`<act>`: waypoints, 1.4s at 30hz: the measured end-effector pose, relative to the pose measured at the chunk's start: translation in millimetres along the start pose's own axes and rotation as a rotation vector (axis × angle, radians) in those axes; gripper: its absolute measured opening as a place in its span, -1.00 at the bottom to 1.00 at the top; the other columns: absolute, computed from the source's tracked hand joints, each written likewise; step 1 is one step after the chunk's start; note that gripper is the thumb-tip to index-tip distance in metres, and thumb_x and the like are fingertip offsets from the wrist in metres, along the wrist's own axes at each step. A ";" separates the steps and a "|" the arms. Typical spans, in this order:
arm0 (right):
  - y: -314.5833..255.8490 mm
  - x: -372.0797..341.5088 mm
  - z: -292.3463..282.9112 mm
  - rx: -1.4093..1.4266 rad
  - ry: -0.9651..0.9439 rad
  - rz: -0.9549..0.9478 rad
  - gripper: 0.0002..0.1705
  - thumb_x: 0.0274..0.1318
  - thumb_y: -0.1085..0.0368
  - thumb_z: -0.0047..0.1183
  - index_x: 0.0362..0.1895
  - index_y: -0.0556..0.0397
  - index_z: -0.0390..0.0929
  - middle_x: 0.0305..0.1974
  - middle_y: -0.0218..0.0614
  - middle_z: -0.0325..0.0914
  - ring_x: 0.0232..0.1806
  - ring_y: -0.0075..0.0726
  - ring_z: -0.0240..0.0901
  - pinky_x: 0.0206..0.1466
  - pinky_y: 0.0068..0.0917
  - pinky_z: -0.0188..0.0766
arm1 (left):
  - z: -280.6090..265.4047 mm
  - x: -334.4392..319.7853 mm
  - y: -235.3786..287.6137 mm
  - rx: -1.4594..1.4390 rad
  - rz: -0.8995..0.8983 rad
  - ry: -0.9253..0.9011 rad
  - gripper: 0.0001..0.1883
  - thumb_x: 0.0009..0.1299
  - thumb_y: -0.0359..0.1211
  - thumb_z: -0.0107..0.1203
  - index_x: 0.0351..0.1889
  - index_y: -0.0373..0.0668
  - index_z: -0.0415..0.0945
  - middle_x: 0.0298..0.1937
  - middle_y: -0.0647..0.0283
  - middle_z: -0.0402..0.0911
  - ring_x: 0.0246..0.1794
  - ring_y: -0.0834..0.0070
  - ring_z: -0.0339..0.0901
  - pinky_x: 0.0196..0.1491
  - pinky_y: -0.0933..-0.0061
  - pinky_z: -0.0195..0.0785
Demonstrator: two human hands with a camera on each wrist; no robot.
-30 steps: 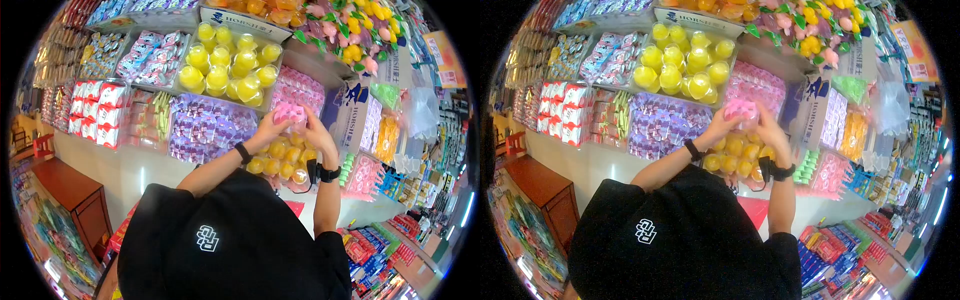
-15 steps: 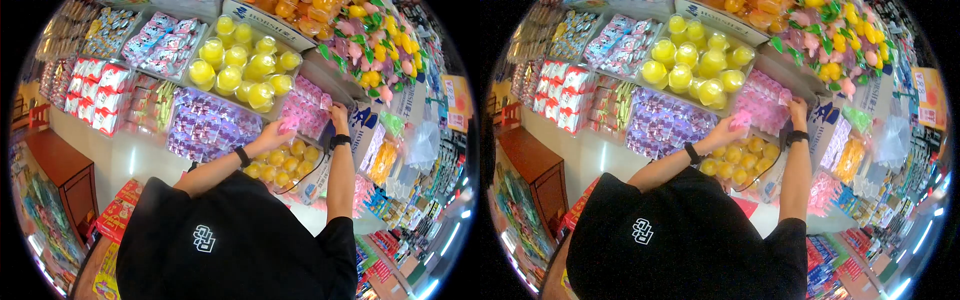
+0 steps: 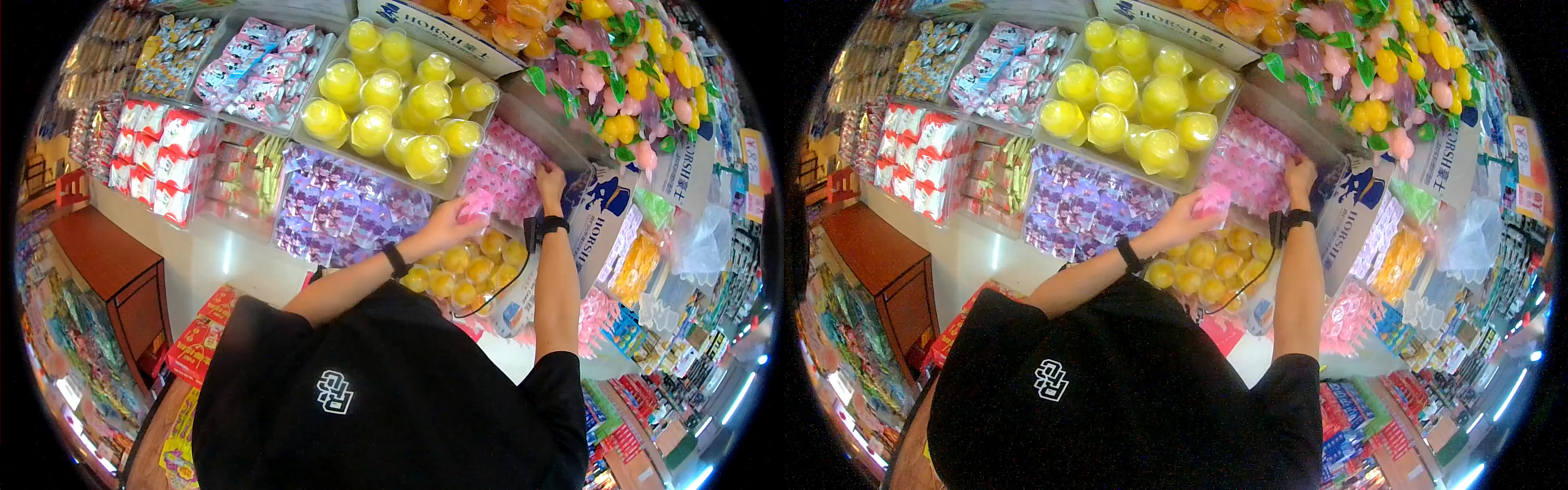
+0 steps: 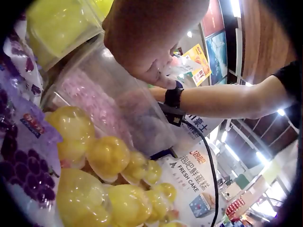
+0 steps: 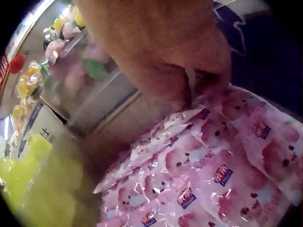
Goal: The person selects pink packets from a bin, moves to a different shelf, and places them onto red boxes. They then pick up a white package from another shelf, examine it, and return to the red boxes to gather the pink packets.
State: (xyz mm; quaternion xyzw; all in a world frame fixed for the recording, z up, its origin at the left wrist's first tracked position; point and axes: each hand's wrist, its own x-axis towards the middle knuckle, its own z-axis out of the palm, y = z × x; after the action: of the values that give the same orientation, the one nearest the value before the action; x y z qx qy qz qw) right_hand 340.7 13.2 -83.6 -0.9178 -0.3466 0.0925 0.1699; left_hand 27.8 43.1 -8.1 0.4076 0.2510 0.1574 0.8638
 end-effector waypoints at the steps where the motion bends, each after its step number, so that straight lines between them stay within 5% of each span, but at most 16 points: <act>1: -0.5 0.6 -1.7 0.001 0.000 0.003 -0.66 -0.03 0.14 0.13 -0.23 0.12 0.59 -0.41 -0.14 0.60 -0.30 -0.23 0.56 -0.15 -0.42 0.40 | 1.0 -0.1 1.1 0.001 -0.002 -0.001 -0.53 0.33 -0.38 0.10 0.19 -0.22 0.25 -0.02 0.35 0.45 -0.09 0.63 0.43 -0.10 0.52 0.46; 6: -54.4 -34.2 -51.8 0.298 0.109 -0.128 -0.64 0.04 0.13 0.09 -0.17 0.13 0.57 -0.30 -0.13 0.58 -0.34 -0.23 0.49 -0.20 -0.38 0.40 | 5.3 -5.3 13.5 -0.106 -0.049 0.040 -0.60 0.34 -0.40 0.08 0.13 -0.22 0.31 -0.03 0.34 0.47 -0.09 0.63 0.45 -0.05 0.50 0.42; 10: -113.8 -126.7 -92.5 0.507 -0.212 -0.145 -0.63 0.05 0.17 0.14 -0.08 0.08 0.52 -0.39 -0.34 0.51 -0.41 -0.48 0.36 -0.28 -0.52 0.35 | -0.4 2.2 -9.0 -0.162 -0.030 0.028 -0.61 0.34 -0.38 0.08 0.11 -0.23 0.32 -0.04 0.29 0.49 -0.10 0.57 0.47 -0.06 0.49 0.44; 12: -118.6 -159.7 -88.6 0.502 -0.355 -0.142 -0.59 0.02 0.21 0.17 -0.03 0.08 0.49 -0.38 -0.36 0.48 -0.43 -0.52 0.35 -0.31 -0.55 0.34 | 4.4 -1.3 1.1 -0.476 -0.060 0.026 -0.64 0.35 -0.38 0.07 0.10 -0.23 0.33 -0.02 0.28 0.50 -0.07 0.59 0.46 0.02 0.50 0.37; 19: -122.1 -197.1 -76.5 0.665 -0.251 0.010 -0.58 0.01 0.27 0.18 -0.03 0.16 0.45 -0.32 -0.30 0.53 -0.41 -0.54 0.40 -0.35 -0.57 0.36 | 3.7 -6.9 -3.9 -0.106 0.115 0.061 -0.66 0.36 -0.41 0.05 0.08 -0.23 0.34 -0.04 0.29 0.52 -0.06 0.57 0.48 -0.02 0.50 0.42; 26: -102.7 -178.7 -73.2 0.814 -0.303 -0.025 -0.78 0.05 0.31 0.14 -0.23 0.14 0.52 -0.39 -0.40 0.54 -0.38 -0.54 0.41 -0.26 -0.57 0.34 | 8.5 -12.0 3.3 -0.211 0.051 0.089 -0.69 0.37 -0.37 0.05 0.04 -0.23 0.36 -0.08 0.27 0.53 -0.14 0.51 0.54 -0.15 0.49 0.50; 30: -85.9 -130.0 -98.2 0.826 -0.243 0.048 -0.83 0.08 0.34 0.13 -0.23 0.06 0.49 -0.40 -0.54 0.50 -0.42 -0.68 0.34 -0.38 -0.71 0.23 | 2.5 -13.3 4.8 -0.227 -0.027 0.059 -0.73 0.39 -0.34 0.01 0.01 -0.21 0.36 -0.12 0.25 0.55 -0.14 0.47 0.55 -0.16 0.46 0.50; 33: -10.3 -52.6 -74.7 0.556 -0.155 0.141 -0.79 0.07 0.33 0.03 -0.26 0.24 0.53 -0.51 -0.40 0.49 -0.52 -0.53 0.34 -0.45 -0.56 0.28 | 3.6 -13.4 4.8 -0.201 -0.052 0.059 -0.74 0.40 -0.33 0.00 0.00 -0.20 0.36 -0.15 0.24 0.56 -0.12 0.45 0.54 -0.15 0.45 0.50; 34: 0.8 -38.3 -75.9 0.758 -0.286 0.261 -0.77 0.07 0.29 0.04 -0.30 0.24 0.55 -0.59 -0.42 0.44 -0.63 -0.57 0.23 -0.57 -0.58 0.16 | 5.5 -13.2 4.5 -0.203 -0.053 0.056 -0.74 0.40 -0.33 0.00 0.00 -0.20 0.36 -0.15 0.24 0.56 -0.12 0.45 0.54 -0.15 0.45 0.50; 36: 34.2 -10.4 -61.0 0.735 -0.291 0.337 -0.79 0.07 0.31 0.05 -0.25 0.19 0.54 -0.56 -0.47 0.44 -0.62 -0.59 0.24 -0.57 -0.63 0.13 | 7.4 -13.2 5.1 -0.171 -0.042 0.072 -0.73 0.40 -0.33 0.00 0.01 -0.20 0.36 -0.15 0.24 0.55 -0.10 0.45 0.53 -0.14 0.43 0.50; 42: 40.8 6.2 -18.4 0.761 -0.230 0.413 -0.82 0.06 0.34 0.06 -0.25 0.15 0.56 -0.55 -0.51 0.43 -0.60 -0.61 0.25 -0.58 -0.65 0.13 | -1.6 -13.9 7.7 -0.161 -0.075 -0.014 -0.69 0.42 -0.30 -0.04 0.08 -0.17 0.31 -0.10 0.28 0.53 -0.07 0.50 0.49 -0.10 0.41 0.45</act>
State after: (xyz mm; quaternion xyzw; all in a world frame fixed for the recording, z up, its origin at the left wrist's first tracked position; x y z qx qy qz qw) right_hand 375.3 -15.9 -82.3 -0.8237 -0.1141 0.3471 0.4336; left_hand 15.0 42.3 1.3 0.3285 0.2466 0.1419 0.9006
